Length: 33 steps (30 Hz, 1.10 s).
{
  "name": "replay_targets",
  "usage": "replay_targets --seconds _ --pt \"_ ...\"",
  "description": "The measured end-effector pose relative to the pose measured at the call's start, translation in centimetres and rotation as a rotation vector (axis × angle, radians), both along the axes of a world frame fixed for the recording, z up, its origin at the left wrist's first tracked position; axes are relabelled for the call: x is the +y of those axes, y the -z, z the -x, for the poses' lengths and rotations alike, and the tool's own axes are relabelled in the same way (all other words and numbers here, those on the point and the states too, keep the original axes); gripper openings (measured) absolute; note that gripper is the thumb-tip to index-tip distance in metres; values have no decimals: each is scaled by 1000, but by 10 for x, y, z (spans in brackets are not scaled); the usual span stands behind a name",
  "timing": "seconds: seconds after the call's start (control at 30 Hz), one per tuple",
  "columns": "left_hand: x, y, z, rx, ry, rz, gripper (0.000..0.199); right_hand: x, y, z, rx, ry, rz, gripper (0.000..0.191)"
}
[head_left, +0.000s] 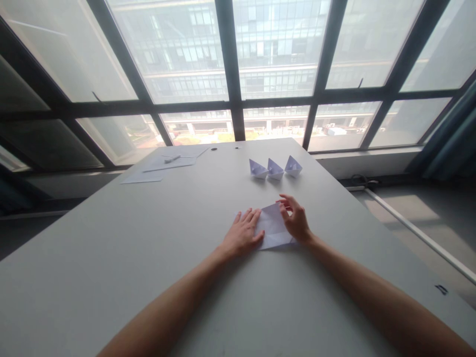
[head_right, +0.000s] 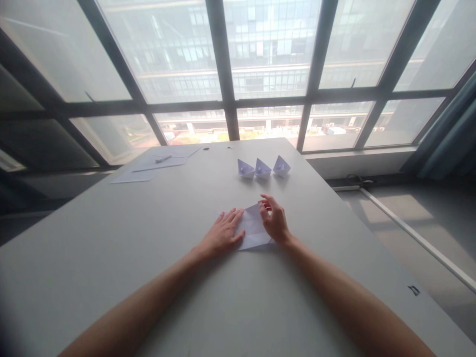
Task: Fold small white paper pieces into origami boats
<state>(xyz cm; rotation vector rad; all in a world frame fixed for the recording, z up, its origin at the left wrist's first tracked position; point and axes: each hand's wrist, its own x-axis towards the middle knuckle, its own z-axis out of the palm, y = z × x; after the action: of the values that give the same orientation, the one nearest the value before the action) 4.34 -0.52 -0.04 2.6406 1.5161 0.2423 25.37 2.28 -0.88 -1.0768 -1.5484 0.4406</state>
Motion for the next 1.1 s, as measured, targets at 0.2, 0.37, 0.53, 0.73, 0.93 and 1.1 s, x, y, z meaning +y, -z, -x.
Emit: replay_targets --seconds 0.2,0.37,0.53,0.73,0.93,1.1 --pt "1 1 1 -2 -3 20 73 -7 -5 -2 -138 -247 166 48" --pt "1 0 2 19 29 7 64 -9 -8 -1 -308 -246 201 52" --pt "0 -3 2 28 60 21 56 -6 -5 -1 -329 -217 195 48" --pt "-1 -4 1 28 66 50 57 -8 -3 0 -531 -239 65 25" --pt "1 1 1 2 24 18 62 -10 2 2 -778 -89 89 37" --pt "2 1 1 4 24 21 62 -5 11 -1 -770 107 227 46"
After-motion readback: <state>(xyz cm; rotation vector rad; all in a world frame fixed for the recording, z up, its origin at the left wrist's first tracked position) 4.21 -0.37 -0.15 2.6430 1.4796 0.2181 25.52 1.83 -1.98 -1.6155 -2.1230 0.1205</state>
